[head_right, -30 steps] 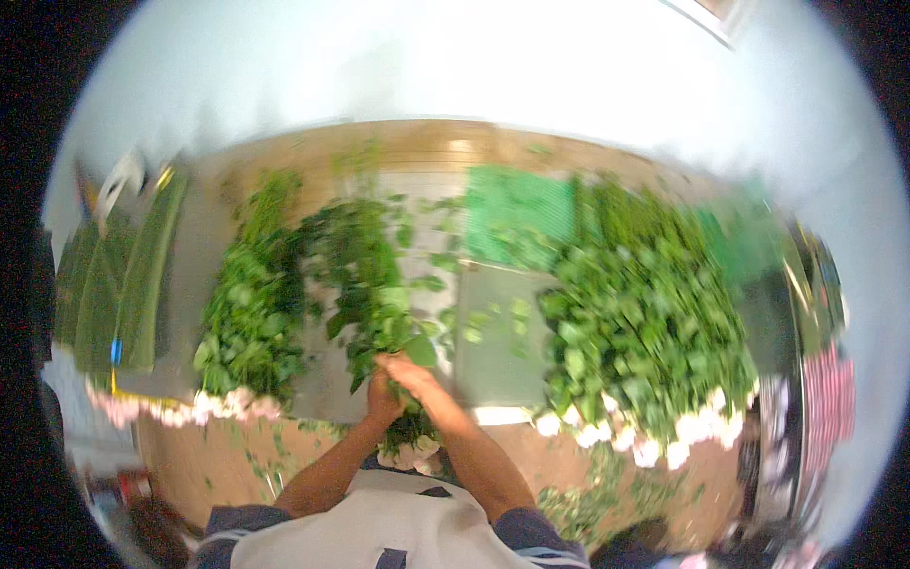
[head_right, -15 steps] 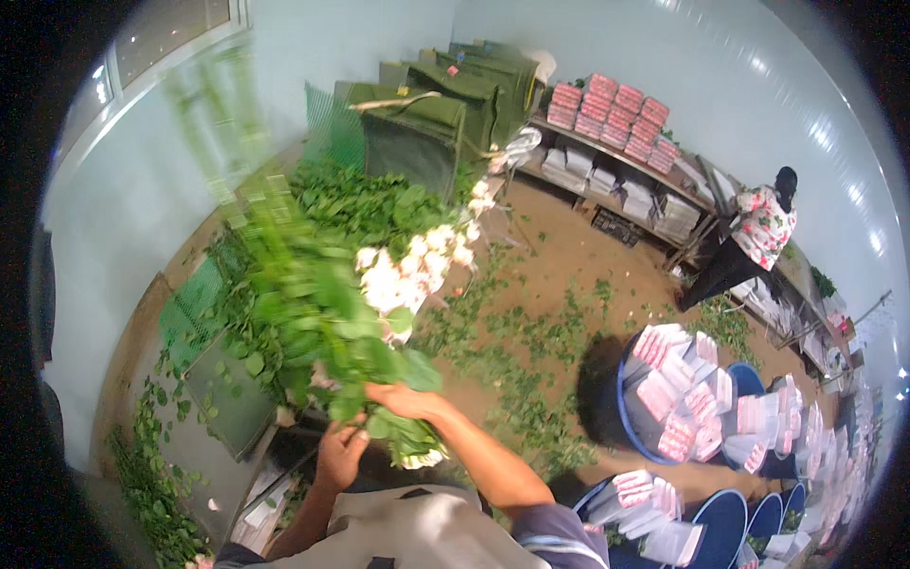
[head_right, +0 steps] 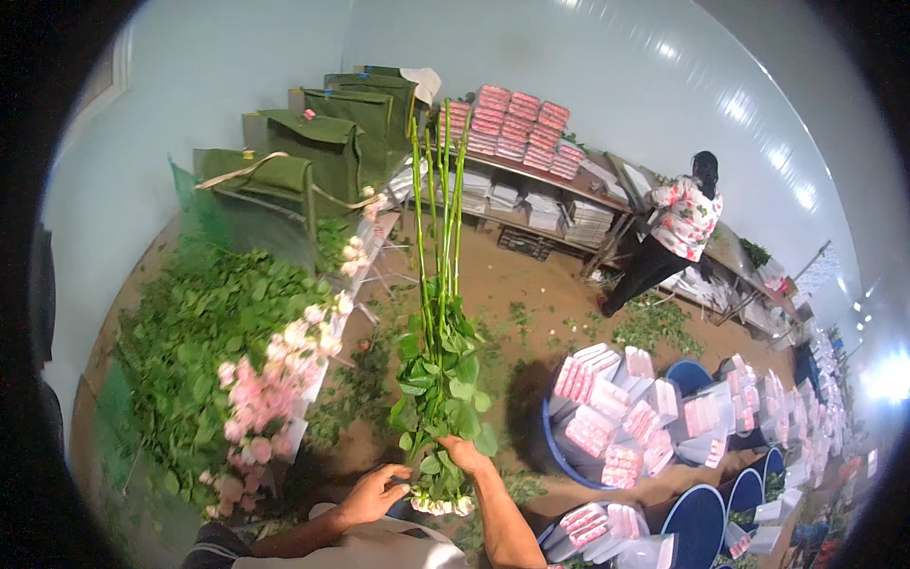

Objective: The person trims leaves from rose stems by hand, removing foliage and placing the cleaned stems into a bundle. The person works at a table with large piles of roses and greenery, repeatedly picking up stems, stripping leaves, and stacking the prepared stems.

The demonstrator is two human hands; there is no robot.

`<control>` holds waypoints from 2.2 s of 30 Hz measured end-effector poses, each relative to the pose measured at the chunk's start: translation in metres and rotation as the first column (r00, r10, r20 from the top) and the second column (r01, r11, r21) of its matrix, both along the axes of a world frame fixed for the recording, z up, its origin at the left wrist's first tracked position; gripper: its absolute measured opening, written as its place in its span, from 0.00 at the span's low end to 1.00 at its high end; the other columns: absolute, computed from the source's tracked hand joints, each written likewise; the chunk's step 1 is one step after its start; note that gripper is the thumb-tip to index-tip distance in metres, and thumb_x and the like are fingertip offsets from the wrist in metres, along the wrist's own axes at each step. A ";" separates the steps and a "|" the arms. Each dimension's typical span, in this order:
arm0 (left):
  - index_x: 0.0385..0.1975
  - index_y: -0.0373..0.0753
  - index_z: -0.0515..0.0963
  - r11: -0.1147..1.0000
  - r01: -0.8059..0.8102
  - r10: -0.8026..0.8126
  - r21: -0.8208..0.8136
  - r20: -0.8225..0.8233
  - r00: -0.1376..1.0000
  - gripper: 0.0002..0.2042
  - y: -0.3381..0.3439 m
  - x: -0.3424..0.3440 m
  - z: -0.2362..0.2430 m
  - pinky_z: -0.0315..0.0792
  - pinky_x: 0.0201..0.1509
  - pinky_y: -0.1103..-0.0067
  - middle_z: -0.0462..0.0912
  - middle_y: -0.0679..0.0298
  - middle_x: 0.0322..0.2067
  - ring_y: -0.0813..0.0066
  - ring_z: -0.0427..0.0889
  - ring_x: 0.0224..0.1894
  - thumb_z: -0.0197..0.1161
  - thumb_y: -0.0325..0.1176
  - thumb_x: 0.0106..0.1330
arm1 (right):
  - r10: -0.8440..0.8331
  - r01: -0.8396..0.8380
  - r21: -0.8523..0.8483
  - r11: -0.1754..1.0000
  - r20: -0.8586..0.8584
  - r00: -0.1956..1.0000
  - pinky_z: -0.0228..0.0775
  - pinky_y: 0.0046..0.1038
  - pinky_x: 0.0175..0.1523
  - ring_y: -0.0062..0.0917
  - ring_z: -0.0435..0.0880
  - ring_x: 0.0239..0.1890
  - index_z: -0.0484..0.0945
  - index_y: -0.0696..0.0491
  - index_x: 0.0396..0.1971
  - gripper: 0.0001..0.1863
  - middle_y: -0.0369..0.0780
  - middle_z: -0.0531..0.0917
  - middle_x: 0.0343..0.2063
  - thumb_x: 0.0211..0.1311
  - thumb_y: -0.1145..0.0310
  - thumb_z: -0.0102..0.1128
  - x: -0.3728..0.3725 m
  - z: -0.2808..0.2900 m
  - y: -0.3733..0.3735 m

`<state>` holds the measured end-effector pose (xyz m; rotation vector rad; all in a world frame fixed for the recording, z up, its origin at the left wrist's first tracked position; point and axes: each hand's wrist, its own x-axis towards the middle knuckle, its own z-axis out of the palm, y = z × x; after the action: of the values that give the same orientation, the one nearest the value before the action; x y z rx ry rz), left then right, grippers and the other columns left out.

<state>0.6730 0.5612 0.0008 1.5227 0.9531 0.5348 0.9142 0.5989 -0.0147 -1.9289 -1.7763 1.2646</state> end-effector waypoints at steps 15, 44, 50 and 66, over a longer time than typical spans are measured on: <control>0.52 0.35 0.69 0.999 -0.035 0.035 -0.001 0.068 0.997 0.16 0.229 0.090 0.002 0.73 0.41 0.78 0.79 0.58 0.42 0.75 0.79 0.35 0.58 0.30 0.65 | -0.120 0.167 0.299 0.940 -0.171 0.978 0.65 0.33 0.54 0.33 0.76 0.48 0.76 0.59 0.49 0.19 0.46 0.80 0.46 0.65 0.62 0.50 0.137 -0.066 0.208; 0.51 0.34 0.70 0.789 -0.598 0.556 -0.145 -0.247 0.794 0.16 0.355 0.136 -0.019 0.73 0.44 0.76 0.80 0.58 0.39 0.70 0.80 0.39 0.56 0.33 0.67 | 0.351 -0.504 0.510 0.697 0.369 0.860 0.74 0.35 0.47 0.36 0.81 0.45 0.74 0.54 0.51 0.19 0.45 0.79 0.48 0.64 0.74 0.39 0.169 0.029 0.568; 0.51 0.34 0.69 0.771 -0.619 0.596 -0.153 -0.170 0.785 0.15 0.408 0.123 -0.012 0.73 0.45 0.77 0.80 0.56 0.40 0.71 0.80 0.41 0.55 0.33 0.67 | 0.307 -0.302 0.655 0.692 0.112 0.945 0.69 0.35 0.52 0.39 0.78 0.47 0.77 0.55 0.47 0.17 0.46 0.81 0.45 0.56 0.68 0.59 0.088 0.109 0.662; 0.61 0.31 0.61 0.128 -0.984 0.991 -0.127 -0.020 0.131 0.29 0.557 0.110 -0.015 0.67 0.56 0.73 0.74 0.53 0.52 0.69 0.73 0.53 0.61 0.40 0.65 | 0.730 -0.750 0.019 0.661 0.214 0.649 0.59 0.41 0.63 0.45 0.66 0.62 0.68 0.61 0.56 0.37 0.56 0.66 0.59 0.55 0.47 0.60 -0.183 0.005 0.959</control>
<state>0.7829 1.1184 -0.0144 0.4713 1.8991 1.4622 0.7314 1.5574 -0.0101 -1.2835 -2.8491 1.1510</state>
